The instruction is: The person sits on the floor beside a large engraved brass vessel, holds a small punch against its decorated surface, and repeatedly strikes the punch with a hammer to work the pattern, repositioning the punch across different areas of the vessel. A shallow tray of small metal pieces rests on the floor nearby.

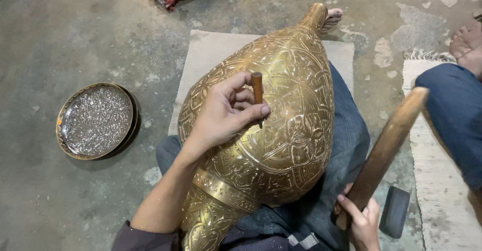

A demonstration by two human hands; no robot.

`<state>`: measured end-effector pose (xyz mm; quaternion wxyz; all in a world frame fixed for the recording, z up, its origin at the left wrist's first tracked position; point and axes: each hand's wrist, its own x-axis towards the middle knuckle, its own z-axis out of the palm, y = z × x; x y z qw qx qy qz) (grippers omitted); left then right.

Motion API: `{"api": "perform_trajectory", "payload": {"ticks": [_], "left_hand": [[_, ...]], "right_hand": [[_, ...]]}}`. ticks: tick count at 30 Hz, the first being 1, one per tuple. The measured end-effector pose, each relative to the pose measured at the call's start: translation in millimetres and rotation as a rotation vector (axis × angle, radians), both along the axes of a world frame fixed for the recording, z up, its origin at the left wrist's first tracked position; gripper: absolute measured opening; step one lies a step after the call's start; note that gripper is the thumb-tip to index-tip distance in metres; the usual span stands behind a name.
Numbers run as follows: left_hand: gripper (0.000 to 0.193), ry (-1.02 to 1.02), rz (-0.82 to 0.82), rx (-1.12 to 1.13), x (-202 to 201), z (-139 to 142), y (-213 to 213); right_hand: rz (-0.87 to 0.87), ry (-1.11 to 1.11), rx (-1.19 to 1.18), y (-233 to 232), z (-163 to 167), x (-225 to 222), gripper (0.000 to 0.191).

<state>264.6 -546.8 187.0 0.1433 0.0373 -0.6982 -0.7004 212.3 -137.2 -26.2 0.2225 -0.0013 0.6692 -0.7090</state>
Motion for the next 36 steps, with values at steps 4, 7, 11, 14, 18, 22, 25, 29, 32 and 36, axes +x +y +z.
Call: {"api": "perform_trajectory", "payload": {"ticks": [4, 7, 11, 14, 18, 22, 25, 29, 32, 36], "left_hand": [[0.043, 0.013, -0.016, 0.010, -7, 1, 1], [0.055, -0.046, -0.016, 0.010, -7, 4, 2], [0.058, -0.085, 0.014, 0.001, -5, 8, 4], [0.057, -0.083, 0.029, -0.056, -3, 11, 5], [0.052, -0.024, 0.010, -0.252, -5, 13, 3], [0.052, -0.045, -0.040, -0.217, -11, 14, -2], [0.043, -0.063, -0.071, -0.169, -14, 15, -3], [0.055, -0.157, -0.083, -0.086, -15, 18, -3], [0.055, -0.146, -0.104, -0.080, -16, 20, -3], [0.055, -0.163, -0.137, -0.085, -18, 21, -5]], "right_hand": [[0.197, 0.323, 0.680, -15, 55, -38, 0.024], [0.285, 0.422, 1.082, -29, 92, -58, 0.042], [0.357, 0.620, 1.006, -49, 136, -76, 0.046], [0.514, 0.761, 1.234, -56, 174, -99, 0.050], [0.453, 1.010, 1.186, -63, 215, -130, 0.038], [0.448, 0.875, 1.018, -85, 243, -142, 0.038], [0.564, 0.984, 1.175, -101, 265, -143, 0.037], [0.512, 0.878, 1.037, -113, 279, -142, 0.032], [0.681, 0.952, 1.325, -115, 278, -150, 0.033], [0.618, 0.896, 0.963, -115, 276, -160, 0.031]]}}
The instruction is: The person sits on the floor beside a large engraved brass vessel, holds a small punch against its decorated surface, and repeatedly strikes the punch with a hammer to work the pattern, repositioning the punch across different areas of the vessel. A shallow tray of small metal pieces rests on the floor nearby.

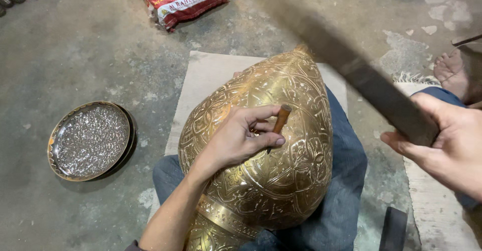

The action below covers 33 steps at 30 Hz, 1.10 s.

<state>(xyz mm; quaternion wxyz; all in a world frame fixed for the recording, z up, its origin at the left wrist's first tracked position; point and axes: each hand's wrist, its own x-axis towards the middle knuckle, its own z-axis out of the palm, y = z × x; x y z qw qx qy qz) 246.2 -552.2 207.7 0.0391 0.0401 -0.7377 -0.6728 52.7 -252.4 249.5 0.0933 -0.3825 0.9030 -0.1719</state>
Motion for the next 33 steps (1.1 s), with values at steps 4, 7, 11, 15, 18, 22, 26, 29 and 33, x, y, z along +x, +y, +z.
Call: {"api": "perform_trajectory", "payload": {"ticks": [4, 7, 11, 15, 18, 22, 26, 29, 33], "left_hand": [[0.045, -0.004, -0.030, -0.015, -2, 0, -1], [0.051, 0.011, -0.028, -0.008, -2, 1, -2], [0.045, 0.004, -0.038, -0.066, -3, 4, -3], [0.047, 0.001, -0.040, -0.059, -4, 7, -2], [0.048, 0.010, -0.031, -0.081, -4, 6, -1], [0.050, 0.032, -0.088, -0.029, -4, 4, -2], [0.051, -0.008, -0.082, -0.035, -4, 1, -3], [0.050, 0.008, -0.098, -0.018, -5, 1, -3], [0.050, 0.031, -0.063, -0.059, -3, 2, -2]], "right_hand": [[-0.077, 0.013, 0.249, -7, 3, 6, 0.039], [-0.069, 0.042, 0.205, -15, 9, 11, 0.030], [0.027, 0.032, 0.334, -23, 13, 13, 0.038], [-0.115, -0.017, 0.117, -24, 13, 13, 0.036], [-0.065, -0.321, -0.309, -24, 12, 15, 0.032], [-0.031, -0.064, 0.321, -28, 16, 14, 0.031], [-0.032, -0.157, -0.153, -29, 13, 21, 0.041], [-0.069, -0.043, 0.314, -26, 15, 20, 0.033], [-0.166, -0.167, -0.229, -22, 11, 20, 0.032]]}}
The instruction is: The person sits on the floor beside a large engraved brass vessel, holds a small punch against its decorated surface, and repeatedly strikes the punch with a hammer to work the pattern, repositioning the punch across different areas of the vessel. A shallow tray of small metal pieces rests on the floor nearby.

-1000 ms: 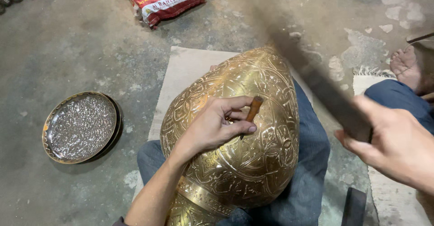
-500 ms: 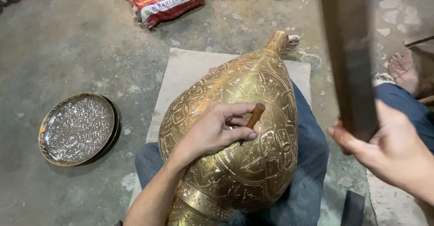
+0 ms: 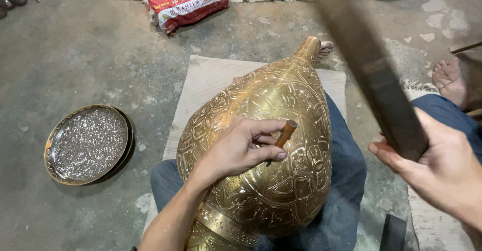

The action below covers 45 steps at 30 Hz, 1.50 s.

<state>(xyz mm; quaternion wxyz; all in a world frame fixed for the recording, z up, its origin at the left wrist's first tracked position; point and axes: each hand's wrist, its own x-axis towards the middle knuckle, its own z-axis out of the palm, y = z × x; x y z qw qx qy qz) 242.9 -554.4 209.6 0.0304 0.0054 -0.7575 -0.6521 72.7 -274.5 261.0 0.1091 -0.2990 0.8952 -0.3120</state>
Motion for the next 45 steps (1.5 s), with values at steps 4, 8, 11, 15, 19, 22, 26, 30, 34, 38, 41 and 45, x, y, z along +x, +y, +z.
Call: {"api": "perform_trajectory", "payload": {"ticks": [4, 8, 11, 15, 19, 22, 26, 30, 34, 38, 41, 45], "left_hand": [[0.052, -0.065, -0.009, -0.024, 1, 0, 0], [0.051, 0.020, -0.012, 0.022, 2, 0, 1], [0.050, -0.004, -0.029, -0.013, 2, 0, 1], [0.052, -0.036, -0.033, -0.010, 3, -1, 2], [0.053, -0.015, -0.024, -0.027, 3, -2, 2], [0.050, -0.037, 0.001, -0.065, 4, -3, 3], [0.051, 0.036, -0.007, 0.002, 7, -5, 3], [0.048, 0.027, -0.010, -0.002, 6, -10, 3], [0.048, -0.002, -0.026, 0.050, 7, -12, 4], [0.046, 0.039, -0.009, -0.031, 10, -11, 4], [0.045, -0.007, 0.021, -0.094, 11, -10, 4], [0.041, -0.016, 0.001, -0.153, 9, -11, 3]], "right_hand": [[0.163, 0.113, 0.457, 0, -2, 0, 0.037], [-0.013, 0.002, 0.116, 1, -3, 1, 0.027], [0.187, 0.149, 0.368, 2, -3, 1, 0.032], [0.052, 0.186, 0.361, 5, -5, -1, 0.034], [0.114, 0.032, 0.092, 7, -10, 2, 0.027], [0.161, 0.170, 0.531, 7, -7, 1, 0.037], [0.086, 0.091, 0.015, 6, -8, 7, 0.033], [0.181, 0.114, 0.683, 7, -5, 2, 0.028], [0.143, 0.035, -0.103, 12, -12, 3, 0.030], [0.107, 0.173, 0.452, 14, -12, 3, 0.034], [0.092, 0.110, 0.178, 13, -10, 6, 0.030], [0.126, 0.107, 0.264, 10, -9, 8, 0.046]]}}
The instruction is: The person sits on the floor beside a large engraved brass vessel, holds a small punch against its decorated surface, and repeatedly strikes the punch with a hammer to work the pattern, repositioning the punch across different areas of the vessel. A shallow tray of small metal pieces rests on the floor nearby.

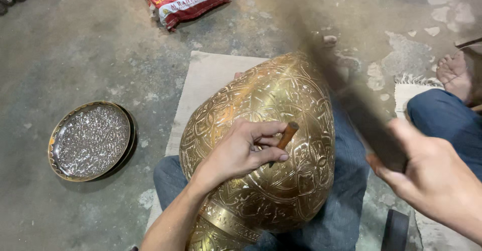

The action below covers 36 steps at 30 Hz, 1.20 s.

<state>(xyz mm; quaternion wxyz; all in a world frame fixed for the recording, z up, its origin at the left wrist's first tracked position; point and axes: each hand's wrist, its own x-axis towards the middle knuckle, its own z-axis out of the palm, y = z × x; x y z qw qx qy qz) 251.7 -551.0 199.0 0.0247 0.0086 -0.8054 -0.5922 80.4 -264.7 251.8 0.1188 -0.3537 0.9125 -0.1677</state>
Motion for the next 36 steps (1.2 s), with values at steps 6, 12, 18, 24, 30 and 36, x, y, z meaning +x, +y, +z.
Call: {"api": "perform_trajectory", "payload": {"ticks": [6, 12, 18, 24, 30, 36], "left_hand": [[0.043, 0.107, -0.006, 0.057, 2, -1, 1], [0.043, 0.106, 0.015, 0.039, 6, 5, 2], [0.040, 0.106, 0.020, 0.060, 10, 9, 4], [0.041, 0.081, 0.046, 0.062, 11, 9, 5], [0.035, 0.057, 0.005, 0.028, 15, 7, 5], [0.045, 0.100, 0.098, 0.022, 18, 4, 7]], "right_hand": [[-0.060, -0.194, -0.424, 3, -4, -1, 0.032], [-0.008, 0.066, 0.020, 2, -3, 7, 0.030], [0.159, 0.188, 0.447, -8, 8, 11, 0.038], [-0.054, -0.158, -0.498, -18, 19, 25, 0.024], [-0.003, 0.059, -0.006, 2, 17, 18, 0.036], [-0.415, -0.286, -0.067, 39, -39, 1, 0.037]]}}
